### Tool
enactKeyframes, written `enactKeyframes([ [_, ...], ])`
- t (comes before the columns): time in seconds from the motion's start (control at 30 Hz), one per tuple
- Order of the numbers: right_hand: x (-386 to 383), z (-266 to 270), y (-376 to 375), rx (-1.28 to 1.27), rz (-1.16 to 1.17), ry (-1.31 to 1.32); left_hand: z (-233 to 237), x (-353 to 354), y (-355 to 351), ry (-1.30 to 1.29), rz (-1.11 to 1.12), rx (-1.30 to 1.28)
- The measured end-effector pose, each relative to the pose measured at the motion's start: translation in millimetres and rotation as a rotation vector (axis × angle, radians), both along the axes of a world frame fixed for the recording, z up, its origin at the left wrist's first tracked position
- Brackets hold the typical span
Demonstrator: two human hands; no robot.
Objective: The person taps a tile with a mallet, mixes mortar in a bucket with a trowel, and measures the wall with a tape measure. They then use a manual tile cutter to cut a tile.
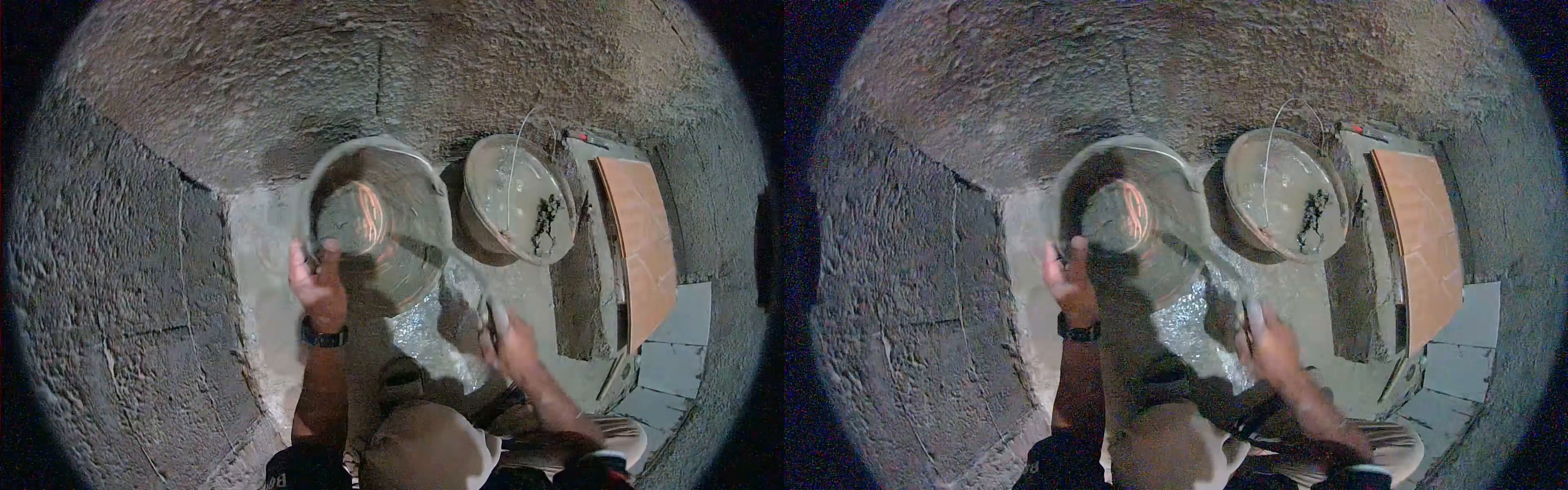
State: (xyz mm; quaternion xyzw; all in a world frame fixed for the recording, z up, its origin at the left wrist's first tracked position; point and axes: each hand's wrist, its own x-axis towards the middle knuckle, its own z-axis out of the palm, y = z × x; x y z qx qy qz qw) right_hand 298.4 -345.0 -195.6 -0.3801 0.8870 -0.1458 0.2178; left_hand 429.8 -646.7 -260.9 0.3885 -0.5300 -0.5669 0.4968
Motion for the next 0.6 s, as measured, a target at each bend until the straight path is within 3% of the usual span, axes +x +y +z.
enactKeyframes([
  [0.07,-27.5,37.3,-41.7,0.273,0.191,0.251,19.1,1.2,13.6,-0.053,-0.186,-0.024],
  [0.13,-43.1,76.2,-85.4,0.393,0.243,0.271,2.4,6.5,21.2,-0.213,-0.085,-0.290],
  [0.17,-42.7,84.3,-93.3,0.511,0.287,0.291,5.6,4.9,29.1,-0.207,-0.104,-0.210],
  [0.2,-43.9,77.4,-85.9,0.512,0.292,0.288,11.1,2.7,36.8,-0.197,-0.119,-0.134],
  [0.27,-58.9,46.0,-66.5,0.266,0.734,0.597,32.5,4.6,47.1,-0.291,-0.148,-0.124],
  [0.33,-67.4,-0.5,-67.0,0.637,1.125,0.086,16.6,3.6,47.6,-0.267,-0.207,-0.283],
  [0.4,-35.8,-9.3,-63.6,0.601,0.514,-0.589,11.0,4.1,44.9,-0.251,-0.255,-0.433],
  [0.43,-8.8,7.8,-71.4,0.444,-0.196,-0.976,9.9,7.0,47.0,-0.148,-0.259,-0.288],
  [0.47,7.6,6.0,-73.3,0.449,-0.190,-0.985,9.4,13.1,45.2,-0.107,-0.259,-0.218],
  [0.53,29.9,0.9,-80.5,0.290,-0.386,-1.424,9.9,29.0,34.0,-0.057,-0.281,-0.145],
  [0.6,36.4,-2.8,-94.5,0.233,-0.362,-1.549,7.2,39.4,21.1,-0.064,-0.312,-0.156],
])
